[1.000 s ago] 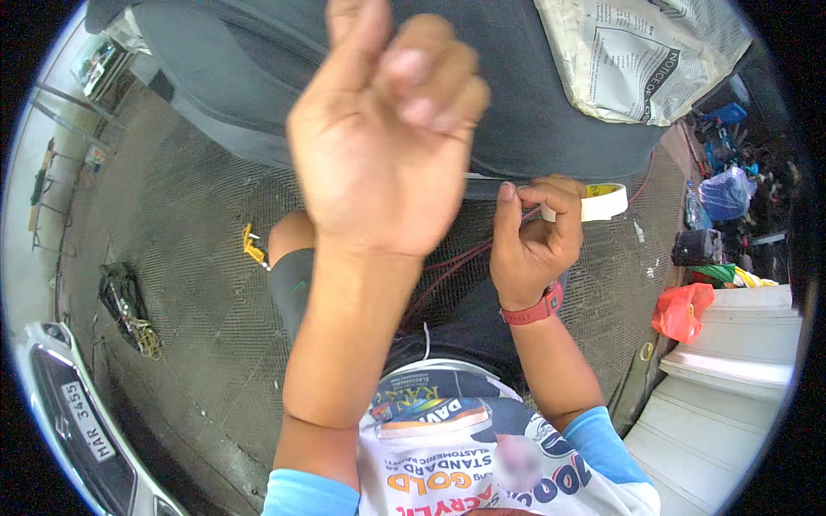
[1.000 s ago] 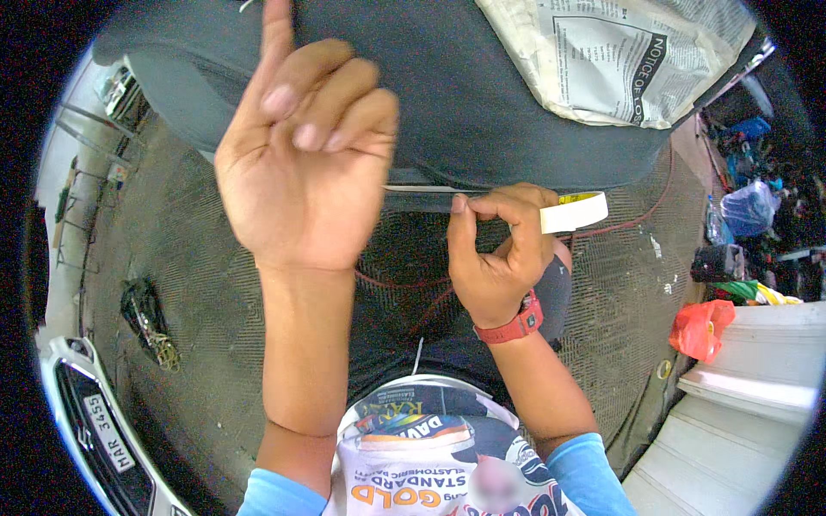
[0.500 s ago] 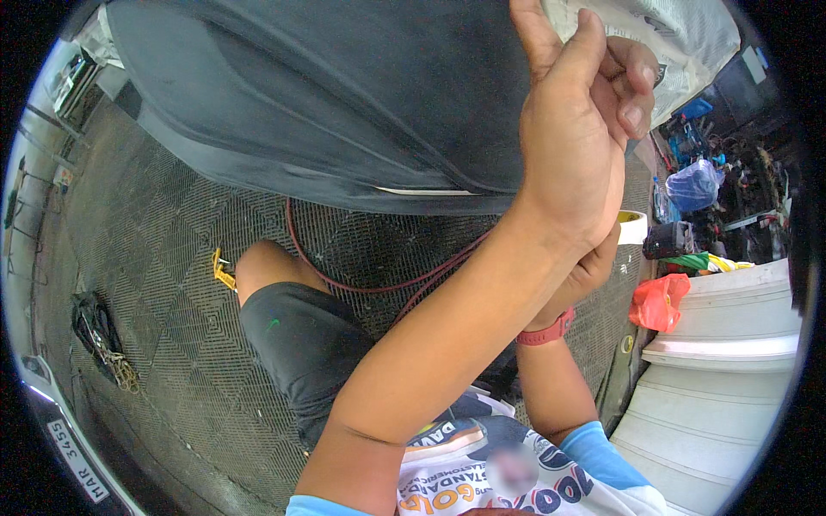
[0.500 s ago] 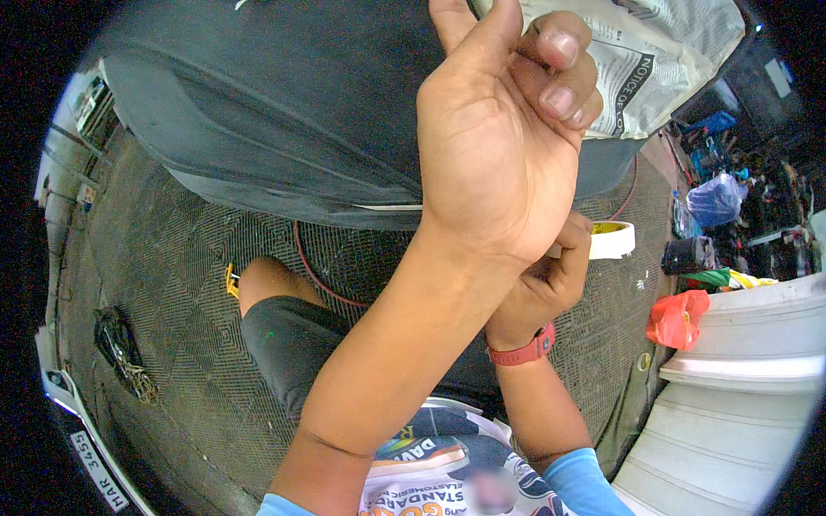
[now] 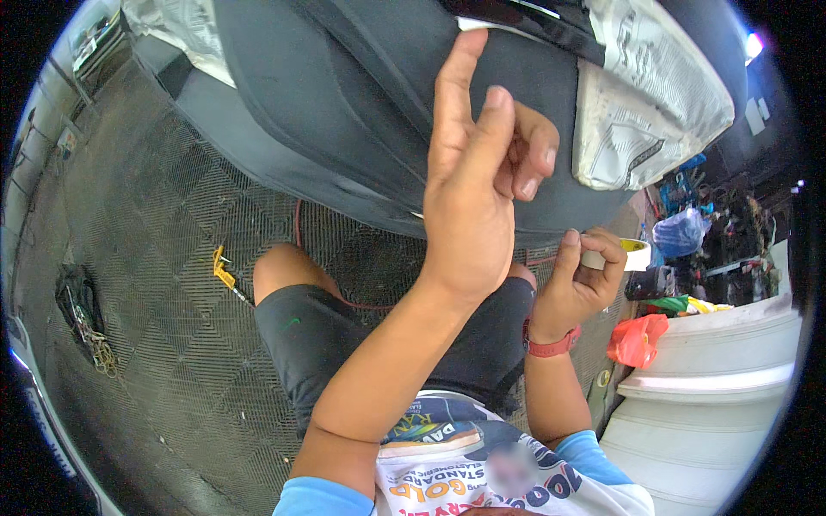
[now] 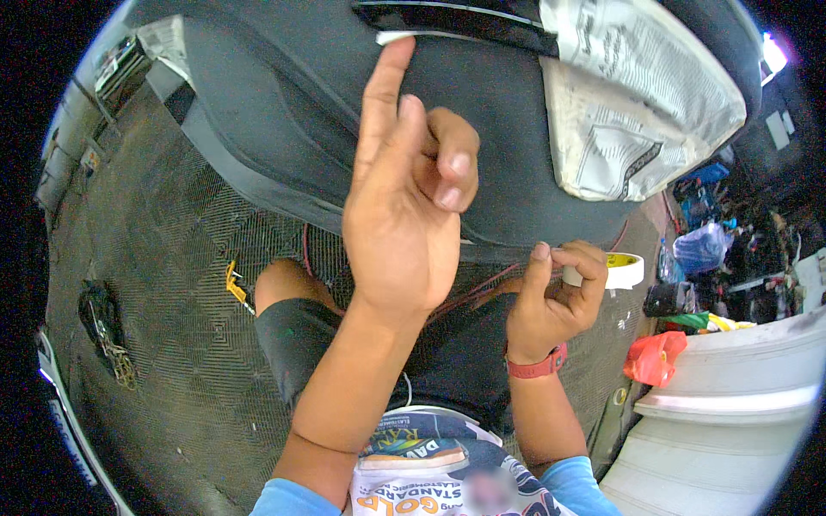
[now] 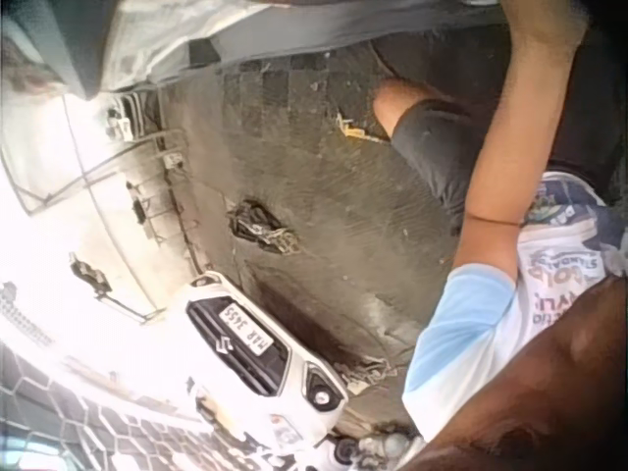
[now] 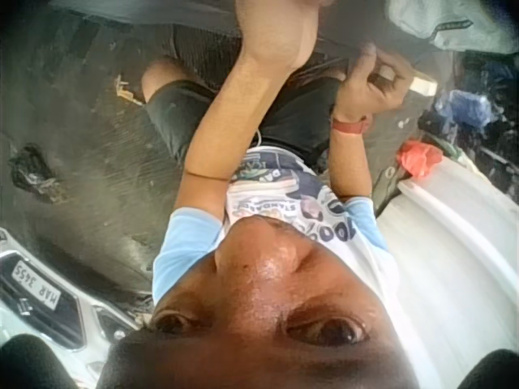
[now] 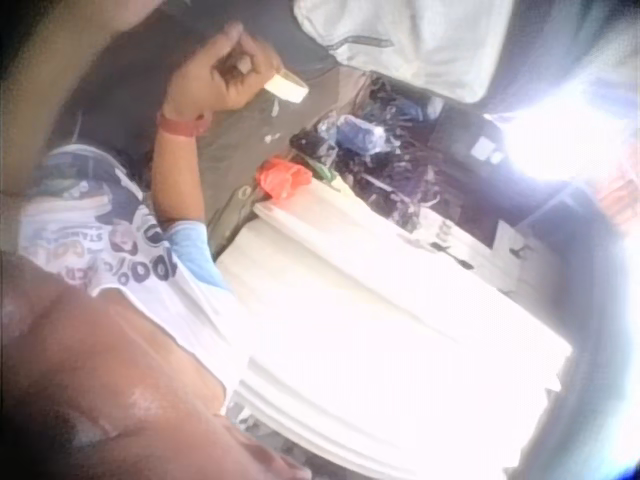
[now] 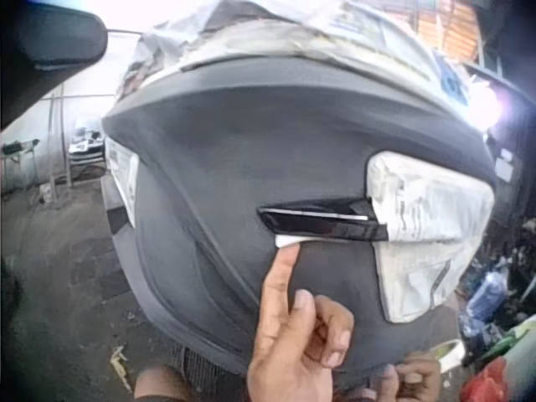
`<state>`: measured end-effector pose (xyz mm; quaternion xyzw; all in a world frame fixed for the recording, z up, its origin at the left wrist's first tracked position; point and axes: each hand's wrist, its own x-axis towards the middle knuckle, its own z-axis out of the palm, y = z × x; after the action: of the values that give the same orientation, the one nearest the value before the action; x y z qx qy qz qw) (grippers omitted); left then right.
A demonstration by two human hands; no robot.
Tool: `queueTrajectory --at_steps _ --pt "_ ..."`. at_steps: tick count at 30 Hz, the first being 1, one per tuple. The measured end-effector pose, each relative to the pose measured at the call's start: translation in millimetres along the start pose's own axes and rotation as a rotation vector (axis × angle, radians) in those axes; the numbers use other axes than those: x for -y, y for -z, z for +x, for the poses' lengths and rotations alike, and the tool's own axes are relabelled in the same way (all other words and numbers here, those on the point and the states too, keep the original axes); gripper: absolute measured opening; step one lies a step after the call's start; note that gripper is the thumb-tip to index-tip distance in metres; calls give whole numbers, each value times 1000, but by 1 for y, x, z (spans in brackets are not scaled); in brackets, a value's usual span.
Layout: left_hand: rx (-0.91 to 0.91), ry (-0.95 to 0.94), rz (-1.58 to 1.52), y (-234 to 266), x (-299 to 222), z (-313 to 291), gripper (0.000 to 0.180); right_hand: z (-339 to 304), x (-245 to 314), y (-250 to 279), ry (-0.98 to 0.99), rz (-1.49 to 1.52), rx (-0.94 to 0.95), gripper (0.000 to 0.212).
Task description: The person applies masking tape to a car bumper to secure a newspaper covering a specific area. They use a yellow utility knife to trim the tape and smooth it down with their fingers to ensure a tight seal around the edges of the newspaper.
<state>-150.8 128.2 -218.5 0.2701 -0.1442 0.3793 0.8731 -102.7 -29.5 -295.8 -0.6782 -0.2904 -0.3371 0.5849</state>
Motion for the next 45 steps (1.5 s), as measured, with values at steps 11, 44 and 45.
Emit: queueTrajectory --at_steps 11,44,45 --pt "3 -102 630 2 -11 -5 66 40 37 -15 199 37 76 21" --pt "93 123 684 61 -56 -37 29 49 123 -12 -159 -84 1021 67" --pt "70 190 621 65 -58 -37 27 49 124 -10 -124 -117 1046 66"
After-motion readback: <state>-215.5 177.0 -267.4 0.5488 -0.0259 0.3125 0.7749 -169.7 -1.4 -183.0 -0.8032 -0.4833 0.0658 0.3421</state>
